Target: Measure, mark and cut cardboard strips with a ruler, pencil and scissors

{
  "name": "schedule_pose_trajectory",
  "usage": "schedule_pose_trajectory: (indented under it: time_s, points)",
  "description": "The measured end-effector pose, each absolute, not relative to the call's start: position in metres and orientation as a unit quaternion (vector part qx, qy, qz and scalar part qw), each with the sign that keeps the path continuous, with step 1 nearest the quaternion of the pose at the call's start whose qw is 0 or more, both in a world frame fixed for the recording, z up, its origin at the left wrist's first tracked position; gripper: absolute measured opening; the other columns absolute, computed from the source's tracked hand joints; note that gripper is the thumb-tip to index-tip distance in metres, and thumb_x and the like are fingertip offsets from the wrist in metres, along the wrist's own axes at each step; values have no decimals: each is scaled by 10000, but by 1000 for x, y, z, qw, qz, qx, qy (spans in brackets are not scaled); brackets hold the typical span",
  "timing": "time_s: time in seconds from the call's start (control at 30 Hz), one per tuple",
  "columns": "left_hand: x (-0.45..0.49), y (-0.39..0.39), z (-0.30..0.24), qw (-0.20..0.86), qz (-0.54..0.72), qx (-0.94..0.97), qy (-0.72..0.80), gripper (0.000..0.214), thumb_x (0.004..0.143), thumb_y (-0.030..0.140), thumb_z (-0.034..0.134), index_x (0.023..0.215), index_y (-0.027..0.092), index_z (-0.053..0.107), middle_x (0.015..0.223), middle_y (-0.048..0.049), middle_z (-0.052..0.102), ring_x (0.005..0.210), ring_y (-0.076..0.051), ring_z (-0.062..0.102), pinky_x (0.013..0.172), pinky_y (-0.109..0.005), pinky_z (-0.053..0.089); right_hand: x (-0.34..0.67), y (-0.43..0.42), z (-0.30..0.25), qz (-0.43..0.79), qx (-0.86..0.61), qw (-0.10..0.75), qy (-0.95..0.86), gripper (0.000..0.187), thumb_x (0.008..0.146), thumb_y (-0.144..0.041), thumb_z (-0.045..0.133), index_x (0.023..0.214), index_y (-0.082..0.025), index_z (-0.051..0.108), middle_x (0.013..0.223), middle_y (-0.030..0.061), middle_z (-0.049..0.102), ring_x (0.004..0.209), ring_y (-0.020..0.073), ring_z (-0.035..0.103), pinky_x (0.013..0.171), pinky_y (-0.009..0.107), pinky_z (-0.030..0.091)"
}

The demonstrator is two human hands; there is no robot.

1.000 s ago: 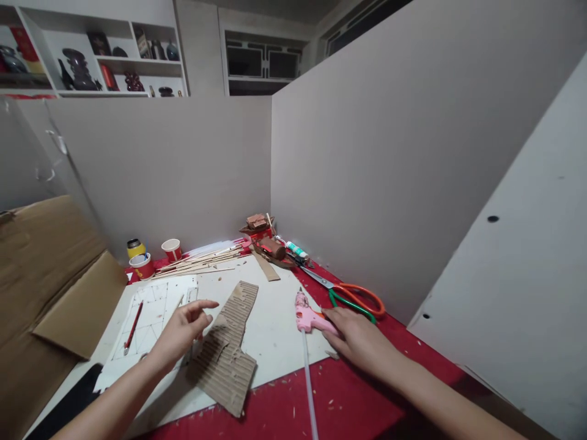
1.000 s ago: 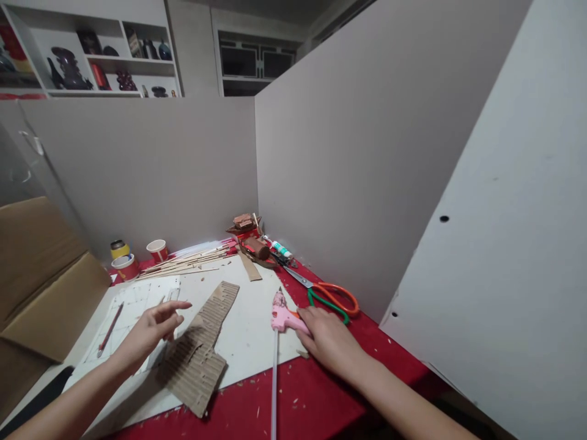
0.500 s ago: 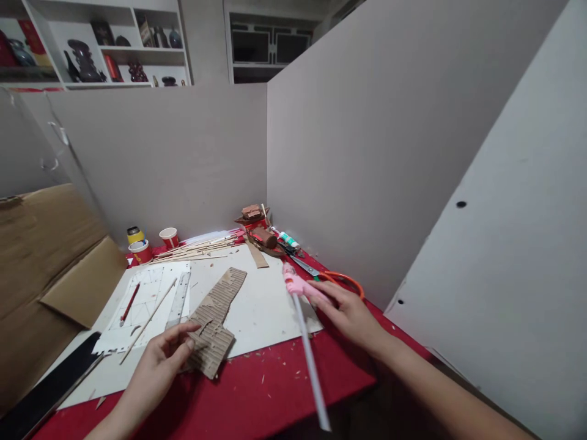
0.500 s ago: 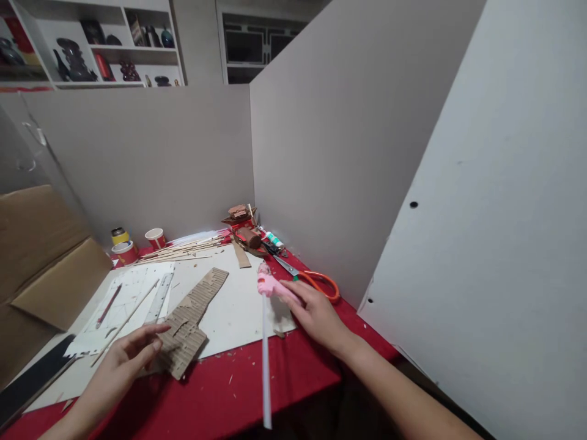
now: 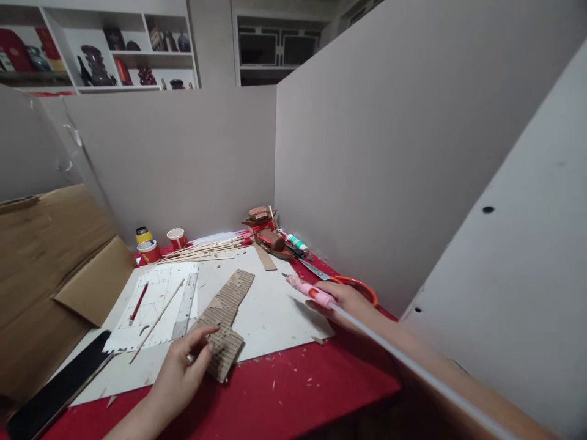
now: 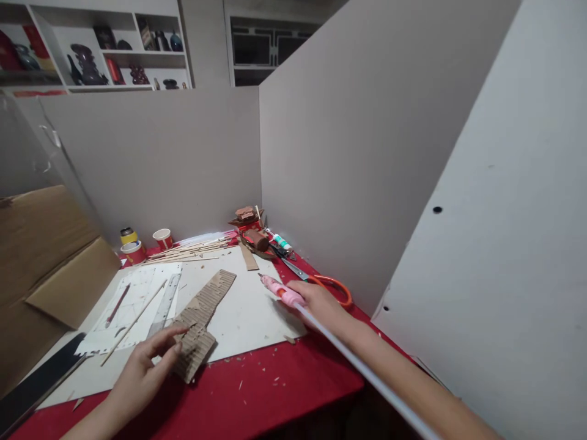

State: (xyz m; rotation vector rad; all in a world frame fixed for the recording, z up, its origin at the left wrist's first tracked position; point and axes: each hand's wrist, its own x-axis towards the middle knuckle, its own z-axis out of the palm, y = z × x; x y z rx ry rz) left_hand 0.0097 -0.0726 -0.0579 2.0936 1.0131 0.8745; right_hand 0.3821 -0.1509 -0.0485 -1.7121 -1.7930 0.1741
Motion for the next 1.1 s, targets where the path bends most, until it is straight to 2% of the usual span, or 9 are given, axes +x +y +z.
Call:
schedule_pose_trajectory:
  time_s: [0.07, 0.13, 0.27, 0.43, 0.63, 0.97, 1.1]
  points:
    - [6, -68, -61, 266, 326, 835, 356, 302, 883, 388, 578, 1123, 275, 721, 932, -79, 749, 844, -261, 698, 780, -375, 562, 386, -136, -50, 59, -642, 267, -716, 222, 874, -402, 561, 799, -207, 636, 780, 53, 673, 673, 204, 598, 610, 299, 412]
    - [2, -63, -66, 221, 317, 865, 320, 305, 897, 339, 566, 1168, 288, 696, 1077, -97, 746, 986, -277, 697, 879, -399, 556, 390, -121, -51, 51, -633, 219, -740, 162, 827, -368, 613, 818, -212, 654, 818, 57, 685, 700, 212, 611, 626, 297, 404]
    - [-2, -58, -74, 160, 298, 906, 257, 354, 910, 282, 567, 1259, 294, 630, 1124, -121, 725, 1026, -286, 680, 896, -425, 559, 398, -94, -48, 27, -620, 146, -771, 177, 812, -394, 644, 781, -221, 669, 824, 53, 676, 733, 217, 618, 652, 292, 399]
    - [-3, -56, -84, 112, 286, 924, 229, 439, 900, 310, 620, 1335, 300, 558, 1204, -128, 689, 1100, -307, 645, 953, -473, 538, 409, -71, -43, 9, -604, 88, -792, 154, 793, -355, 658, 843, -214, 694, 838, 52, 681, 728, 210, 616, 659, 290, 401]
    - [-5, -54, -90, 116, 259, 930, 234, 463, 913, 333, 608, 1365, 268, 535, 1268, -152, 655, 1162, -314, 617, 985, -477, 526, 416, -62, -40, 7, -608, 77, -790, 185, 790, -358, 657, 889, -209, 707, 858, 59, 693, 747, 211, 625, 671, 286, 422]
    - [-6, -54, -83, 122, 215, 942, 226, 520, 899, 404, 629, 1382, 258, 505, 1306, -154, 635, 1194, -334, 591, 1010, -526, 498, 438, -70, -49, -3, -657, 128, -743, 384, 844, -411, 598, 1136, -178, 691, 1074, 117, 731, 948, 271, 662, 781, 338, 467]
    - [-4, -58, -75, 129, 198, 944, 230, 499, 909, 395, 622, 1365, 231, 504, 1309, -159, 623, 1195, -329, 576, 999, -530, 495, 437, -70, -55, 21, -647, 110, -754, 409, 842, -475, 613, 1142, -211, 699, 1073, 94, 743, 927, 258, 680, 761, 320, 477]
